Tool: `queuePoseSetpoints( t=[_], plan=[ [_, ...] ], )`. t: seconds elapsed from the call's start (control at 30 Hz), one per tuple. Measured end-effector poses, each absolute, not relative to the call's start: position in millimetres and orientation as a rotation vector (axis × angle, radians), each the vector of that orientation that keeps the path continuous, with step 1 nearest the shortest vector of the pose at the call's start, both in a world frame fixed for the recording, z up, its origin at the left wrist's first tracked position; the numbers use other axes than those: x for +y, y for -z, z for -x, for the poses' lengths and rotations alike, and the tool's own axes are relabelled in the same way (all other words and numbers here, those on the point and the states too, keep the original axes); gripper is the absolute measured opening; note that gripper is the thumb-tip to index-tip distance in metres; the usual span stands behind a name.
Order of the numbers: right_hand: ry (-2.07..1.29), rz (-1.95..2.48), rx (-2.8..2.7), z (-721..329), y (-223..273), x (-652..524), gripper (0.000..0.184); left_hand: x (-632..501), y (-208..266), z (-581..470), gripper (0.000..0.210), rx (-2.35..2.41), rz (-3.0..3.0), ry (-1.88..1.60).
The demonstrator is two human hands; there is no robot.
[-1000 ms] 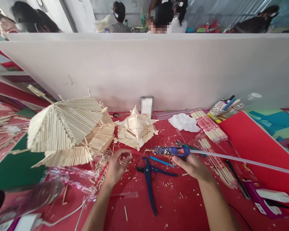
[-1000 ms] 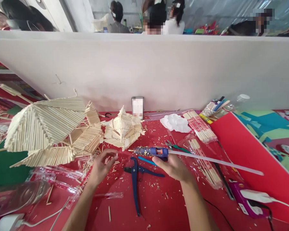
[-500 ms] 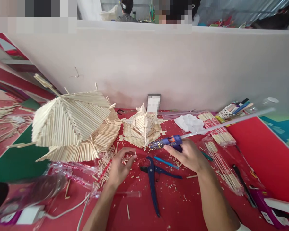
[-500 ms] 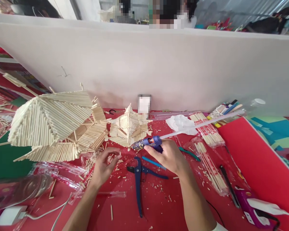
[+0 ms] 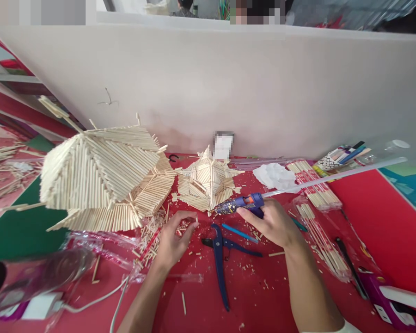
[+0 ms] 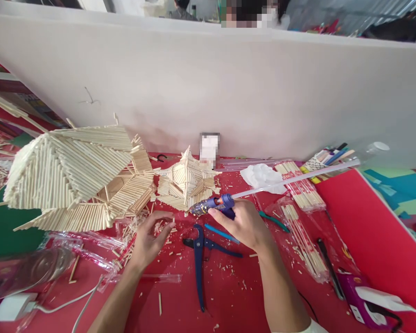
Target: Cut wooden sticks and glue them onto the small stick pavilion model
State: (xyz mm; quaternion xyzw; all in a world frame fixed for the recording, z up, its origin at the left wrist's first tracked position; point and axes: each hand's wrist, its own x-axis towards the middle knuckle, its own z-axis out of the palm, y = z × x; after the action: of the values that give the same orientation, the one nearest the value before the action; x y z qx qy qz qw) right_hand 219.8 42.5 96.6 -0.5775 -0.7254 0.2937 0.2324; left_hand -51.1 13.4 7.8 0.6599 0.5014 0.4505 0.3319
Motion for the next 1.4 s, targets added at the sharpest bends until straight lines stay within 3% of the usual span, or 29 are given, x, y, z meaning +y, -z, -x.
queuePoseSetpoints(
  t=[1.4],
  plan=[
    [-0.892,1.609,-2.014,-229,-100,42,0.048,20,-17,21,0.018,1.355,-1.83,-1.378]
  ],
)
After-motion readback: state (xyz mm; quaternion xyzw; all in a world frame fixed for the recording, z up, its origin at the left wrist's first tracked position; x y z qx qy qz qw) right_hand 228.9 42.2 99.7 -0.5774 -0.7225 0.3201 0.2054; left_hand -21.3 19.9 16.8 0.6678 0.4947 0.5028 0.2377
